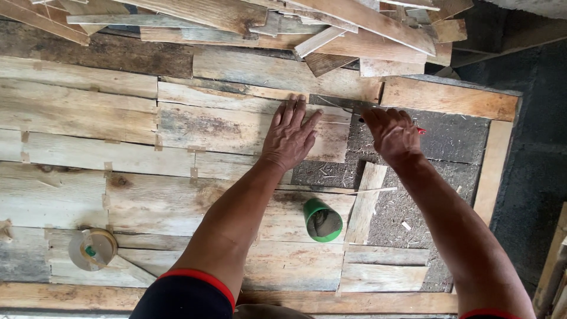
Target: Cutting and marking wood pieces to fit into a larger assembly.
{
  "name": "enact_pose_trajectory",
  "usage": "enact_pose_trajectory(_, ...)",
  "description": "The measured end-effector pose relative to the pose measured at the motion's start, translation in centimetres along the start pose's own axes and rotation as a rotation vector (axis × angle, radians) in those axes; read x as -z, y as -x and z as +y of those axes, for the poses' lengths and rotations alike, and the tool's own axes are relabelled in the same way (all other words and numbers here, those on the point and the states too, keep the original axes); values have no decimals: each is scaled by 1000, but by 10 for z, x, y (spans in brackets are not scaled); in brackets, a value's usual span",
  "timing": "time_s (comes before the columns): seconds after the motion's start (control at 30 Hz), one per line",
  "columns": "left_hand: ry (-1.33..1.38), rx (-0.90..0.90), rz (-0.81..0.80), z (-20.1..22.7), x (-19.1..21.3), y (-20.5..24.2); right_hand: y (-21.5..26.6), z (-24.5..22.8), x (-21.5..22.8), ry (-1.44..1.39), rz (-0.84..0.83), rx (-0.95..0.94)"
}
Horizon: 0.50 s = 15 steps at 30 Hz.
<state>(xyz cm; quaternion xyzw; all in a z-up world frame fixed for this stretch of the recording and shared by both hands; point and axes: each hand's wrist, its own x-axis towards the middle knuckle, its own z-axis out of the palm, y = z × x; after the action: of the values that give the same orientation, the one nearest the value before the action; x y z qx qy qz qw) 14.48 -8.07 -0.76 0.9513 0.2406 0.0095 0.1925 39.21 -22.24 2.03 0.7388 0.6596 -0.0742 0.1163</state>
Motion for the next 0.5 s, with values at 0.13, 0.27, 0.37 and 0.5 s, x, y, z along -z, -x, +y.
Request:
enact_pose_trajectory(0.13, -9, 1, -7, 0, 0, 0, 18, 18, 0, 16, -290, -109)
enact_pose_trajectory(0.27, 6, 5, 9, 1, -4, 1, 30, 31, 13, -86, -318, -214)
enact_pose_trajectory(0.37, 21, 3, 15, 1, -5, 2, 38, 20, 42, -331, -348, -430)
enact_pose_trajectory(0.5, 42, 2, 31, 0, -2, 2, 35, 29, -18, -443, -132, -391)
